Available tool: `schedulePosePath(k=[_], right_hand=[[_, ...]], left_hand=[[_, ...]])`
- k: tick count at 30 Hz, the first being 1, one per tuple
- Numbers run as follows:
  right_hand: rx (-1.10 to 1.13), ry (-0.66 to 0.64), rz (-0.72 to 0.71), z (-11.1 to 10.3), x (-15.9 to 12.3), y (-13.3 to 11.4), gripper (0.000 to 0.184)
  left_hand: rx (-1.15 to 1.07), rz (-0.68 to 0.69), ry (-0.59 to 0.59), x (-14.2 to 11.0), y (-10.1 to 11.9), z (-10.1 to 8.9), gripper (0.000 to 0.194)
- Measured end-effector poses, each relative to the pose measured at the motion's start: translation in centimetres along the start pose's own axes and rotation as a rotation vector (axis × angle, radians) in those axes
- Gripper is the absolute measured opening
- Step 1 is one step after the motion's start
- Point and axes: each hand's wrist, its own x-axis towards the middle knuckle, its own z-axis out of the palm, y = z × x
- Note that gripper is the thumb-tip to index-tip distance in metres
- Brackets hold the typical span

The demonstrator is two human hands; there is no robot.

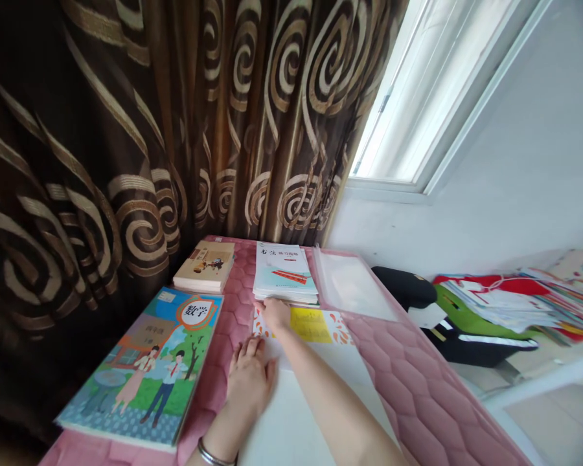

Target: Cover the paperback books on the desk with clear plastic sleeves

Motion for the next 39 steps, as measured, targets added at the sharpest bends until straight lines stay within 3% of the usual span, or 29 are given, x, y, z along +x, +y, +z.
schedulePosePath(k=[4,9,12,16,20,22,26,30,34,36,39], right_hand=[[0.109,-0.024,-0.209,-0.7,-2.3,2.6,0.016],[0.341,-0.152,-0.453,-3.6,-6.9,11.2,0.019],[0.460,-0.123,-0.409,-5.3,-9.4,17.0,0.026],[0.401,0.090,-0.241,-6.3,-11.5,21.9,0.033],[0.345,0.156,-0.258,-6.0,-11.9,23.1,0.033],[0.333,0.150,-0.276,-5.9,-11.7,23.0,0.031],[0.367,0.106,-0.247,-6.4,-11.3,22.8,0.026],[0.414,0.056,-0.190,-7.0,-10.9,22.4,0.021],[0.344,0.083,-0.075,-6.8,-10.0,22.3,0.010],[0.276,0.113,0.025,-6.6,-9.2,22.4,0.008],[0.192,0.120,0.171,-6.5,-7.6,22.5,0.020]], left_hand=[[0.046,0.014,0.002,0.0,0.0,-0.1,0.050],[0.082,0.052,0.013,0.4,-0.2,0.1,0.047],[0.116,0.068,0.031,0.5,-0.2,0.2,0.047],[0.191,0.092,0.074,0.3,-0.1,0.4,0.045],[0.316,0.074,0.125,-0.4,0.9,0.6,0.046],[0.360,0.058,0.079,-0.6,2.0,0.7,0.049],[0.340,0.109,-0.178,0.3,6.5,1.1,0.053],[0.203,0.256,-0.414,2.6,12.2,3.0,0.064],[0.147,0.255,-0.340,3.7,15.6,5.6,0.068],[0.135,0.262,-0.285,3.6,15.9,6.3,0.068],[0.119,0.282,-0.275,3.4,15.4,6.6,0.069]])
